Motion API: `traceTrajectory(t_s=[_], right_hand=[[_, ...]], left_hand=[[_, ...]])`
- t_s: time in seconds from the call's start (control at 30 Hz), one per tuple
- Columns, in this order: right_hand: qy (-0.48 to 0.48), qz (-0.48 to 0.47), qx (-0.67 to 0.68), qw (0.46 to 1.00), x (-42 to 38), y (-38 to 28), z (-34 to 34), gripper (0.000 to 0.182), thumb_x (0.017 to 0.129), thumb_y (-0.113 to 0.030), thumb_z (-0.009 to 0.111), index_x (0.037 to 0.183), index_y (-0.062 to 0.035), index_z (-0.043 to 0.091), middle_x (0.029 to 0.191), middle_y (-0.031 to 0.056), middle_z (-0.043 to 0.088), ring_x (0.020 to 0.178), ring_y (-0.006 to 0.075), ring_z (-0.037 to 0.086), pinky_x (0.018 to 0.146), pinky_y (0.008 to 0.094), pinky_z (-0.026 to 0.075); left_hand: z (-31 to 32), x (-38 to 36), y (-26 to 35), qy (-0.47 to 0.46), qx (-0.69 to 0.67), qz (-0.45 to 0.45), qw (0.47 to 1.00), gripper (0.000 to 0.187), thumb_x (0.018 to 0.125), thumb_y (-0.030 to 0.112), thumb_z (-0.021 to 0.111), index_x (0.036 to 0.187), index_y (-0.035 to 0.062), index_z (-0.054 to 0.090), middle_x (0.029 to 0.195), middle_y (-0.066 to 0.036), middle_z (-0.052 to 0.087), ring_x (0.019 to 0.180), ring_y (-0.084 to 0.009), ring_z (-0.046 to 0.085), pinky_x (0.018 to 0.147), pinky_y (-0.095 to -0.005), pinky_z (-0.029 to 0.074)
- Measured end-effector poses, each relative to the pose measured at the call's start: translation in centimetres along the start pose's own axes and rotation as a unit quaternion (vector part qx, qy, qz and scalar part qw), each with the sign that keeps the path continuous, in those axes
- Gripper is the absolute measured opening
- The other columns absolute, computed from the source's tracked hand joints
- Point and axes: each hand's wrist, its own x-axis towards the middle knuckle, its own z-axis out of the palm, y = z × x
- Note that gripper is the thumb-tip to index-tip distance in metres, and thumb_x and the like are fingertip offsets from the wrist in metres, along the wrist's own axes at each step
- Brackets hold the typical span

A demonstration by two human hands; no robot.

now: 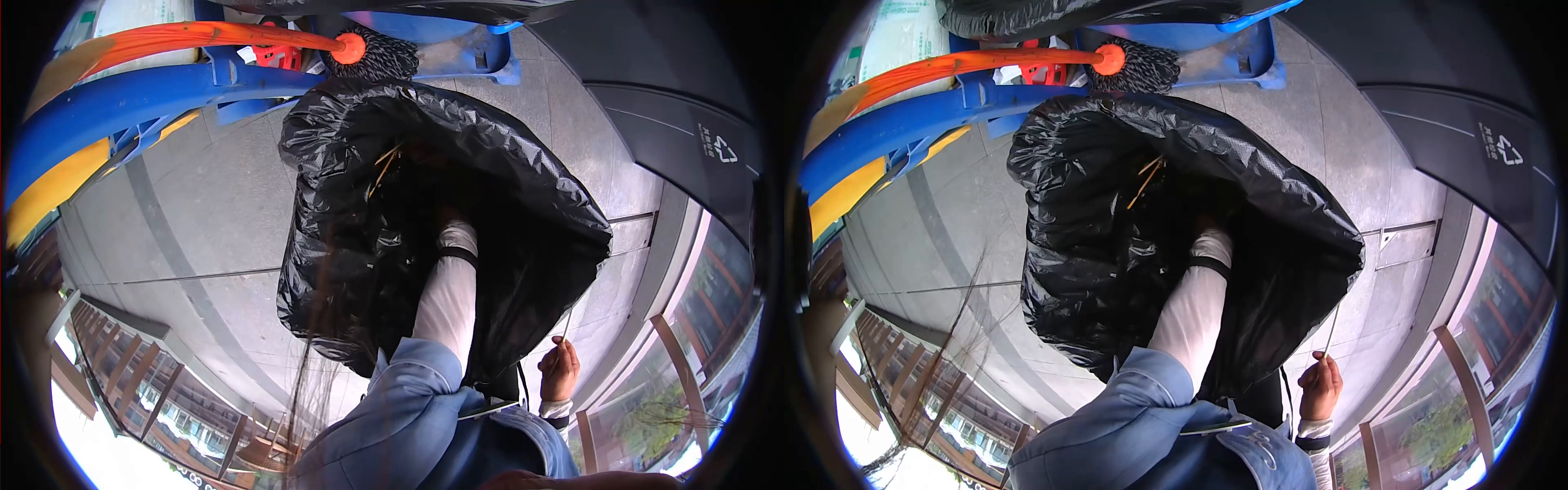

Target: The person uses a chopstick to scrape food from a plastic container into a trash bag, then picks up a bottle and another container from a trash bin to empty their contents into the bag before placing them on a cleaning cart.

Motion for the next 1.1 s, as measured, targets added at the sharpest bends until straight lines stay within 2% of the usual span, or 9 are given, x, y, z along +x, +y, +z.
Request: traceTrajectory(t_s=[0.17, 0.4, 0.6, 0.63, 0.7, 0.73, 0.77, 0.9, 1.1], right_hand=[[-0.018, -0.002, 0.036, 0.999, -1.1, -1.4, 0.1, 0.023, 0.090, -0.019, 0.044, 0.094, 0.0012, 0.055, 0.052, -0.0002, 0.042, 0.045, 0.0074, 0.039, 0.044, 0.0205, 0.032], [-0.061, -0.026, 0.068, 0.995, -2.9, -3.4, -0.1, 0.023, 0.090, -0.019, 0.044, 0.092, 0.0000, 0.056, 0.052, -0.0010, 0.040, 0.045, 0.0067, 0.036, 0.043, 0.0208, 0.031], [-0.081, -0.037, 0.104, 0.991, -4.7, -4.6, -0.8, 0.021, 0.090, -0.018, 0.044, 0.093, -0.0009, 0.056, 0.053, -0.0012, 0.041, 0.045, 0.0067, 0.036, 0.044, 0.0210, 0.031], [-0.090, -0.044, 0.102, 0.990, -5.0, -5.0, -0.9, 0.021, 0.090, -0.018, 0.044, 0.093, -0.0011, 0.056, 0.053, -0.0010, 0.041, 0.045, 0.0067, 0.036, 0.044, 0.0210, 0.030], [-0.108, -0.057, 0.105, 0.987, -5.5, -5.6, -1.0, 0.021, 0.089, -0.018, 0.044, 0.092, -0.0013, 0.056, 0.054, -0.0006, 0.042, 0.046, 0.0070, 0.036, 0.044, 0.0211, 0.029], [-0.107, -0.059, 0.114, 0.986, -5.8, -5.9, -1.2, 0.021, 0.089, -0.018, 0.044, 0.092, -0.0013, 0.056, 0.054, -0.0006, 0.042, 0.046, 0.0070, 0.036, 0.044, 0.0211, 0.029], [-0.124, -0.063, 0.118, 0.983, -6.0, -6.2, -1.2, 0.021, 0.089, -0.018, 0.045, 0.092, -0.0012, 0.056, 0.054, -0.0006, 0.042, 0.046, 0.0072, 0.036, 0.044, 0.0212, 0.029], [-0.153, -0.078, 0.127, 0.977, -7.0, -7.2, -1.6, 0.020, 0.089, -0.018, 0.046, 0.093, -0.0012, 0.056, 0.055, -0.0011, 0.041, 0.047, 0.0070, 0.036, 0.044, 0.0212, 0.028], [-0.194, -0.096, 0.122, 0.969, -7.5, -8.2, -2.5, 0.020, 0.089, -0.019, 0.047, 0.093, -0.0019, 0.056, 0.056, -0.0020, 0.041, 0.047, 0.0058, 0.035, 0.044, 0.0205, 0.027]], left_hand=[[1.5, -0.3, -2.0, -0.094, -0.258, -0.171, 0.946, 0.035, 0.088, 0.029, 0.039, 0.114, 0.0078, 0.051, 0.116, -0.011, 0.051, 0.106, -0.0234, 0.048, 0.090, -0.0388, 0.037], [-0.4, -2.6, -6.1, -0.068, -0.356, -0.265, 0.893, 0.031, 0.086, 0.028, 0.045, 0.103, 0.0039, 0.056, 0.102, -0.013, 0.060, 0.091, -0.0229, 0.058, 0.079, -0.0357, 0.047], [-9.1, -8.0, -9.5, 0.043, -0.643, -0.390, 0.658, 0.036, 0.078, 0.022, 0.060, 0.110, 0.0051, 0.054, 0.119, -0.011, 0.053, 0.109, -0.0184, 0.051, 0.091, -0.0267, 0.041], [-11.4, -9.3, -10.0, 0.047, -0.641, -0.383, 0.664, 0.036, 0.078, 0.022, 0.060, 0.110, 0.0051, 0.054, 0.119, -0.011, 0.053, 0.109, -0.0184, 0.051, 0.091, -0.0267, 0.041], [-18.0, -13.1, -11.5, -0.061, -0.295, -0.275, 0.913, 0.060, 0.063, 0.030, 0.072, 0.115, 0.0068, 0.053, 0.123, -0.008, 0.050, 0.113, -0.0164, 0.048, 0.097, -0.0274, 0.035], [-22.3, -15.5, -12.1, -0.110, -0.092, -0.202, 0.969, 0.072, 0.056, 0.034, 0.079, 0.117, 0.0077, 0.052, 0.124, -0.007, 0.049, 0.116, -0.0154, 0.046, 0.100, -0.0277, 0.032], [-27.7, -18.0, -12.8, -0.166, -0.067, -0.159, 0.971, 0.067, 0.056, 0.035, 0.077, 0.114, 0.0105, 0.056, 0.124, -0.006, 0.051, 0.116, -0.0157, 0.046, 0.099, -0.0280, 0.033], [-30.8, -22.3, -14.0, -0.157, -0.094, -0.167, 0.969, 0.042, 0.065, 0.032, 0.072, 0.102, 0.0126, 0.062, 0.109, -0.005, 0.059, 0.106, -0.0178, 0.054, 0.090, -0.0295, 0.039], [-30.2, -28.0, -15.0, 0.054, -0.231, -0.027, 0.971, 0.023, 0.073, 0.019, 0.065, 0.091, 0.0070, 0.056, 0.089, -0.006, 0.060, 0.088, -0.0195, 0.057, 0.080, -0.0340, 0.045]])
